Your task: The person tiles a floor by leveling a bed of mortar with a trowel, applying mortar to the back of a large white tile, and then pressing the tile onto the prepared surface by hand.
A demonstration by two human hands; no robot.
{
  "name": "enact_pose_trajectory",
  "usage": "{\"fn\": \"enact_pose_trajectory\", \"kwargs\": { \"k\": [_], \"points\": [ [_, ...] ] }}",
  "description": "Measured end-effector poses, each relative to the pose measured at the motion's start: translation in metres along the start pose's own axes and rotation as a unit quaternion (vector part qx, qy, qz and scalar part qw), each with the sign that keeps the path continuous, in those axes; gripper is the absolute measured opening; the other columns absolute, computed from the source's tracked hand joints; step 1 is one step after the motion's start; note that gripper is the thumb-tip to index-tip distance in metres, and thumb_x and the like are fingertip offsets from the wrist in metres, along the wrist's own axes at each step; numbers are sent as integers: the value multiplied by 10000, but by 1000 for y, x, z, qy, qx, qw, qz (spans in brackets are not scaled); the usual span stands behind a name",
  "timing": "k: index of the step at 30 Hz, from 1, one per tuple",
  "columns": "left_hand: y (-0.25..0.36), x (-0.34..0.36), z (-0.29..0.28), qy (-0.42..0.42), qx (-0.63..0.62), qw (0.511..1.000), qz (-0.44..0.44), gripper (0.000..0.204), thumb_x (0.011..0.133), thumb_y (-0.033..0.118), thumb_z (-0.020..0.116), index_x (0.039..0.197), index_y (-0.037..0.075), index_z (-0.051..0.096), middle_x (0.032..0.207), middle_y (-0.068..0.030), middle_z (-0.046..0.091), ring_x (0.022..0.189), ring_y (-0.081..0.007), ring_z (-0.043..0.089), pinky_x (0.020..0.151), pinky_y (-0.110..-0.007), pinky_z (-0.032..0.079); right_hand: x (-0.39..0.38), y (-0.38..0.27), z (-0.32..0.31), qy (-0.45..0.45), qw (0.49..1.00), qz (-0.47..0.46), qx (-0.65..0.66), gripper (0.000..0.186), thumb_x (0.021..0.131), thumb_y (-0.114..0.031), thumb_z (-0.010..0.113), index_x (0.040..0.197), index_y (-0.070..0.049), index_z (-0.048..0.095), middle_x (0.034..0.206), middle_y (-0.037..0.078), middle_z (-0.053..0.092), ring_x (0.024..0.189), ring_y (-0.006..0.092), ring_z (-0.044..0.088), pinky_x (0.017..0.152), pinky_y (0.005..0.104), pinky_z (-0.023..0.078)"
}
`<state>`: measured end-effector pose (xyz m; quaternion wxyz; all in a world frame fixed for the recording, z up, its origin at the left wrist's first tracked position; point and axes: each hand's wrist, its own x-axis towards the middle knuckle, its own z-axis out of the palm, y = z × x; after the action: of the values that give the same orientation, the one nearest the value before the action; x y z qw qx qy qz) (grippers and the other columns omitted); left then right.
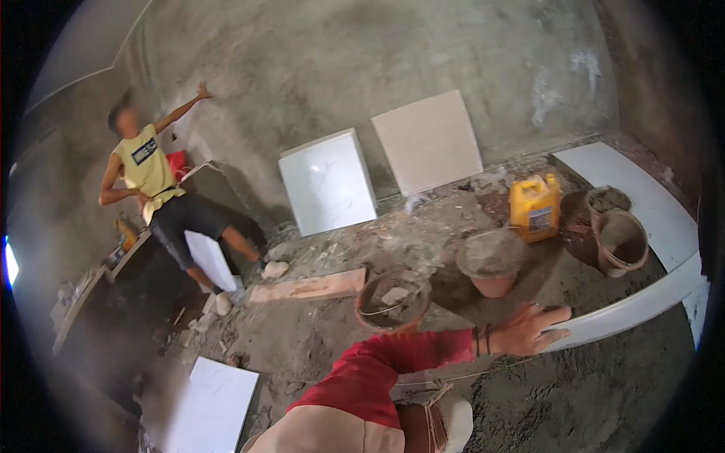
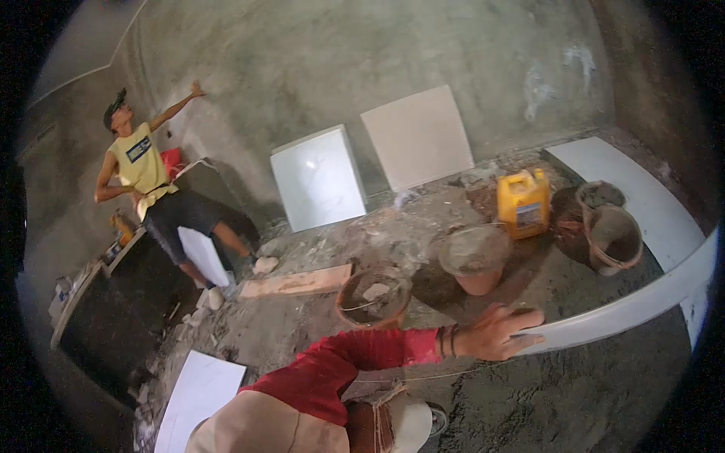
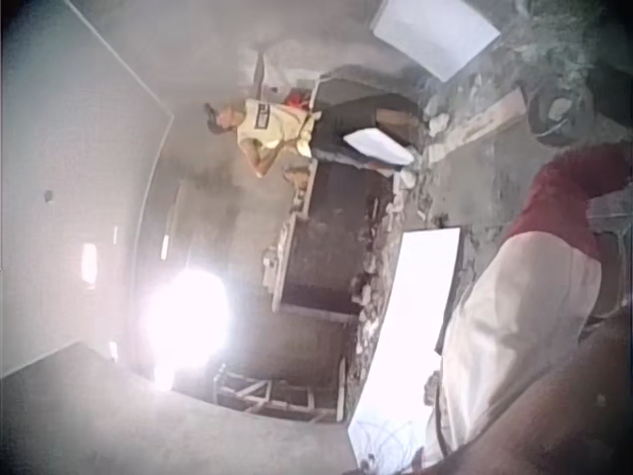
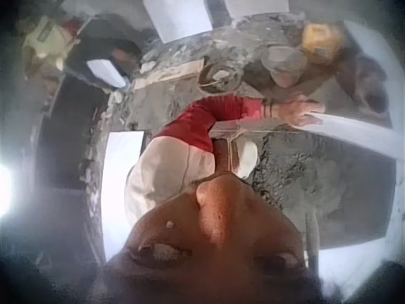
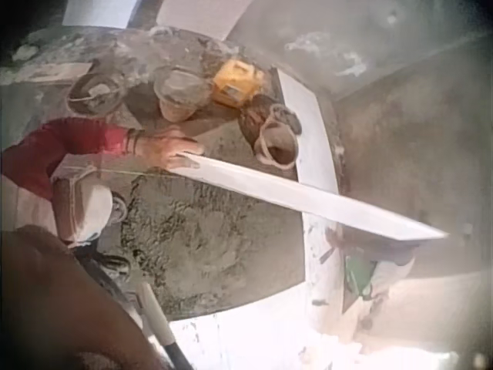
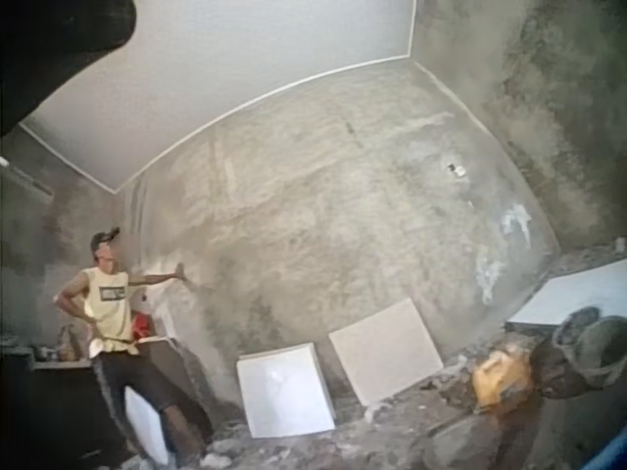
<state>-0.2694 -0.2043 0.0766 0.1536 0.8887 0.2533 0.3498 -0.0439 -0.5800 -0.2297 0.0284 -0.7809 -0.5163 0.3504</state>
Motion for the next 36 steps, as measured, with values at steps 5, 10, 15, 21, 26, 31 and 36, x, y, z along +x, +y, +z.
{"fn": "enact_pose_trajectory", "kwargs": {
  "k": [5, 10, 15, 21, 26, 31, 36],
  "points": [
    [10, 95, 42, -83, 70, 964, 245, 299, 785, 180, 642, 1072, 141, 566, 826, -108, 618, 650, -340, 639, 519, -408, 513, -217, 70, 116, -81, 969, 231, 42, 427, 900, -242, 587, 1248, 3, 550, 1283, 292, 530, 1225, 465, 481, 1061, 557, 344],
    [11, 155, 130, -165, -65, 955, 236, 166, 893, 175, 684, 1023, 81, 642, 844, -158, 686, 737, -353, 685, 615, -396, 531, -385, -21, 211, 21, 923, 380, 45, 453, 899, -251, 593, 1262, 16, 549, 1325, 300, 515, 1271, 470, 462, 1105, 560, 326],
    [40, 182, 215, -241, -97, 907, 332, 201, 853, 84, 663, 1042, 72, 597, 881, -168, 672, 757, -367, 678, 618, -407, 527, -259, 4, -24, 481, 769, 414, -76, 405, 839, -75, 668, 1213, 22, 546, 1258, 260, 549, 1219, 470, 473, 1121, 555, 306],
    [70, 219, 267, -320, -51, 851, 414, 342, 780, 44, 671, 1099, 78, 553, 938, -168, 671, 814, -386, 662, 673, -426, 561, -82, 115, -294, 642, 720, 164, -208, 823, 735, -201, 829, 1444, -152, 414, 1514, 108, 400, 1397, 329, 357, 1151, 479, 265],
    [66, 235, 293, -307, -62, 828, 464, 332, 835, 99, 678, 1137, 96, 542, 940, -164, 682, 817, -378, 673, 663, -443, 553, -38, 202, -416, 321, 913, 224, -112, 562, 734, -231, 812, 1257, -160, 617, 1187, 128, 664, 1085, 313, 629, 899, 409, 512],
    [33, 244, 318, -303, 4, 843, 445, 297, 910, 145, 641, 1174, 119, 508, 929, -173, 682, 819, -387, 675, 666, -457, 549, 9, 237, -411, 303, 918, 204, -152, 471, 843, -331, 747, 1209, -51, 654, 1090, 173, 657, 1064, 325, 613, 925, 394, 481],
    [59, 242, 342, -301, 12, 881, 364, 306, 899, 234, 667, 1138, 105, 527, 852, -178, 686, 797, -397, 678, 659, -470, 522, 7, 290, -412, 278, 931, 209, -111, 395, 778, -356, 768, 1007, -37, 725, 800, 158, 709, 726, 289, 674, 701, 413, 520]
  ]
}}
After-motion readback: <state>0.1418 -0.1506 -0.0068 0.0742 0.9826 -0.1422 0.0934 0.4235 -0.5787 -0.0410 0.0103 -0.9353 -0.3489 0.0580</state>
